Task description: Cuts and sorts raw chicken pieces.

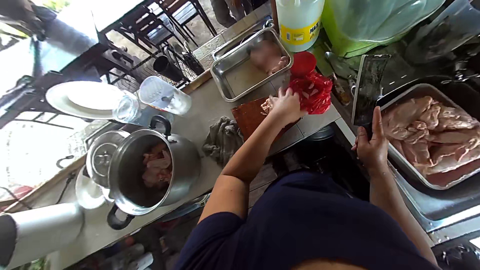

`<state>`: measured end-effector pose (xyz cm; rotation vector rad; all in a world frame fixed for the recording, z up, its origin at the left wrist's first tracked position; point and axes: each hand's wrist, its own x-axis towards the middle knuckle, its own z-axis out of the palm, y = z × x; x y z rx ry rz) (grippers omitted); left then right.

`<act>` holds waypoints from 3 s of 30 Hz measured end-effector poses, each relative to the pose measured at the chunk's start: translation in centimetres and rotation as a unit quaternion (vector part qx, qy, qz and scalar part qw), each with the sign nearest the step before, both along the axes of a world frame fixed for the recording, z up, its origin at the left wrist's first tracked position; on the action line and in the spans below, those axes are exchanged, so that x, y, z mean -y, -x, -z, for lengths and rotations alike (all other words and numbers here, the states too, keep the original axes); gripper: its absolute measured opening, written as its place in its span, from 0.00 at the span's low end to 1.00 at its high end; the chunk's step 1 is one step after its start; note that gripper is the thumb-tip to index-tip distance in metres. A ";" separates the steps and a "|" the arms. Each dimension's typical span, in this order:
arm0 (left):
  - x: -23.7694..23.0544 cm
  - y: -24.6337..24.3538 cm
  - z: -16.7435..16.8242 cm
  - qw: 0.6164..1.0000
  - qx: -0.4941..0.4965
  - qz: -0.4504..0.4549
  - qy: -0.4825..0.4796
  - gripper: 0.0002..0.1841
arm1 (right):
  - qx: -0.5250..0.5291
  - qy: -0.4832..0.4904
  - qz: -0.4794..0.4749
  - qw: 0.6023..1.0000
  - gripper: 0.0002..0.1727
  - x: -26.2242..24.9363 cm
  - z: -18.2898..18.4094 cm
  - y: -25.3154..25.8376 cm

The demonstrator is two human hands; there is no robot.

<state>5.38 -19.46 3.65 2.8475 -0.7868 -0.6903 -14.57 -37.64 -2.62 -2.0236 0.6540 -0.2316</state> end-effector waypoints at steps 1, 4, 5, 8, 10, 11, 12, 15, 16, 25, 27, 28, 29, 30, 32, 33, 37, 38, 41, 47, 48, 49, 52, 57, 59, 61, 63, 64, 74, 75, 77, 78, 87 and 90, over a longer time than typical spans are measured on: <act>-0.6 0.6 0.8 1.000 -0.014 -0.009 -0.018 0.43 | 0.003 -0.004 -0.005 1.000 0.37 0.1 0.3 0.0; -2.3 1.9 3.4 0.999 0.025 -0.008 0.037 0.36 | 0.002 0.009 -0.027 1.000 0.36 0.5 0.8 0.6; -3.1 2.0 3.8 0.996 0.065 -0.007 0.063 0.29 | 0.007 0.021 -0.040 0.999 0.36 0.5 1.0 0.6; -5.0 2.2 3.5 0.985 0.111 -0.041 0.122 0.21 | 0.018 0.028 -0.083 0.996 0.37 0.2 1.2 -0.1; -5.4 2.2 3.3 0.985 0.071 -0.072 0.143 0.25 | 0.019 0.025 -0.092 0.995 0.37 -0.3 1.2 -0.5; -5.6 2.2 3.2 0.982 0.050 -0.086 0.158 0.25 | 0.019 0.024 -0.097 0.995 0.37 -0.6 1.3 -0.8; -5.8 2.3 3.1 0.979 0.034 -0.096 0.175 0.24 | 0.020 0.026 -0.104 0.994 0.37 -0.7 1.6 -1.0; -6.3 2.4 2.8 0.979 0.030 -0.085 0.181 0.21 | 0.029 0.036 -0.127 0.991 0.37 -1.4 2.2 -1.5; -6.4 2.3 2.6 0.981 0.033 -0.078 0.176 0.20 | 0.029 0.036 -0.135 0.990 0.37 -1.7 2.2 -1.6; -6.7 1.9 2.4 0.983 0.024 -0.088 0.161 0.20 | 0.019 0.053 -0.157 0.986 0.36 -3.2 3.5 -1.2; -6.7 1.9 2.5 0.983 0.020 -0.088 0.158 0.21 | 0.024 0.058 -0.160 0.985 0.36 -3.1 4.3 -1.0; -6.6 1.9 2.5 0.984 0.019 -0.088 0.157 0.22 | 0.023 0.059 -0.160 0.985 0.36 -3.1 4.5 -0.9; -6.6 1.9 2.5 0.983 0.017 -0.089 0.158 0.23 | 0.018 0.058 -0.159 0.985 0.37 -3.1 4.5 -0.7; -6.5 1.9 2.4 0.984 0.015 -0.090 0.156 0.24 | 0.017 0.057 -0.157 0.986 0.37 -3.1 4.5 -0.7; -6.4 1.9 2.4 0.985 0.018 -0.089 0.148 0.22 | 0.015 0.056 -0.157 0.986 0.37 -3.1 4.7 -0.6; -6.3 1.8 2.4 0.985 0.020 -0.088 0.145 0.21 | 0.016 0.059 -0.158 0.986 0.37 -3.0 4.9 -0.6; -5.8 1.6 2.1 0.984 0.035 -0.108 0.136 0.17 | -0.009 0.060 -0.166 0.984 0.36 -3.0 3.9 -0.8; -5.8 1.4 1.9 0.985 0.042 -0.113 0.125 0.17 | -0.018 0.056 -0.172 0.983 0.35 -3.1 3.2 -0.8; -6.1 0.3 -0.4 0.973 -0.001 -0.149 0.174 0.20 | -0.034 0.037 -0.195 0.979 0.35 -3.3 1.4 -1.0; -9.7 -3.6 -1.0 0.840 -0.252 -0.286 0.386 0.19 | -0.058 0.010 -0.195 0.979 0.36 -2.2 3.2 -1.6; -10.6 -3.8 -0.8 0.811 -0.282 -0.291 0.421 0.17 | -0.057 0.008 -0.193 0.979 0.36 -2.2 3.3 -1.6; -11.1 -3.7 -0.8 0.787 -0.310 -0.299 0.443 0.16 | -0.058 0.005 -0.192 0.980 0.37 -2.2 3.2 -1.7; -12.1 -2.8 0.6 0.787 -0.328 -0.316 0.417 0.15 | -0.063 0.007 -0.191 0.980 0.36 -2.2 3.4 -1.2; -12.5 -2.5 1.4 0.852 -0.224 -0.362 0.305 0.24 | -0.028 0.028 -0.196 0.980 0.35 -2.8 2.5 -1.5; -12.5 -2.1 1.0 0.889 -0.179 -0.339 0.252 0.29 | -0.039 0.035 -0.197 0.979 0.35 -2.9 2.0 -1.7; -12.4 -2.3 0.5 0.939 -0.116 -0.272 0.177 0.32 | -0.029 0.037 -0.193 0.980 0.35 -3.0 1.8 -2.0; -11.9 -2.1 -0.1 0.969 -0.062 -0.211 0.112 0.32 | -0.028 0.038 -0.192 0.980 0.35 -3.1 1.5 -2.2; -11.3 -1.8 -0.6 0.975 -0.040 -0.197 0.092 0.31 | -0.028 0.040 -0.193 0.980 0.34 -3.2 1.5 -2.2; -4.0 3.8 -0.2 0.988 0.000 -0.136 -0.075 0.47 | -0.021 0.042 -0.191 0.980 0.35 -3.3 1.1 -2.6; -3.8 4.0 0.1 0.987 0.003 -0.140 -0.080 0.47 | -0.021 0.040 -0.193 0.980 0.35 -3.2 1.1 -2.6; -3.6 4.1 0.2 0.986 0.011 -0.149 -0.078 0.45 | -0.027 0.039 -0.198 0.979 0.36 -2.9 1.5 -2.6; -3.7 4.1 0.3 0.985 0.014 -0.151 -0.077 0.44 | -0.029 0.038 -0.199 0.979 0.36 -2.8 1.7 -2.6; -4.1 4.0 1.2 0.984 0.051 -0.157 -0.072 0.42 | -0.032 0.034 -0.195 0.980 0.36 -2.4 2.4 -2.4; -4.1 3.8 2.0 0.983 0.093 -0.144 -0.072 0.41 | -0.037 0.036 -0.202 0.978 0.36 -2.6 2.3 -2.4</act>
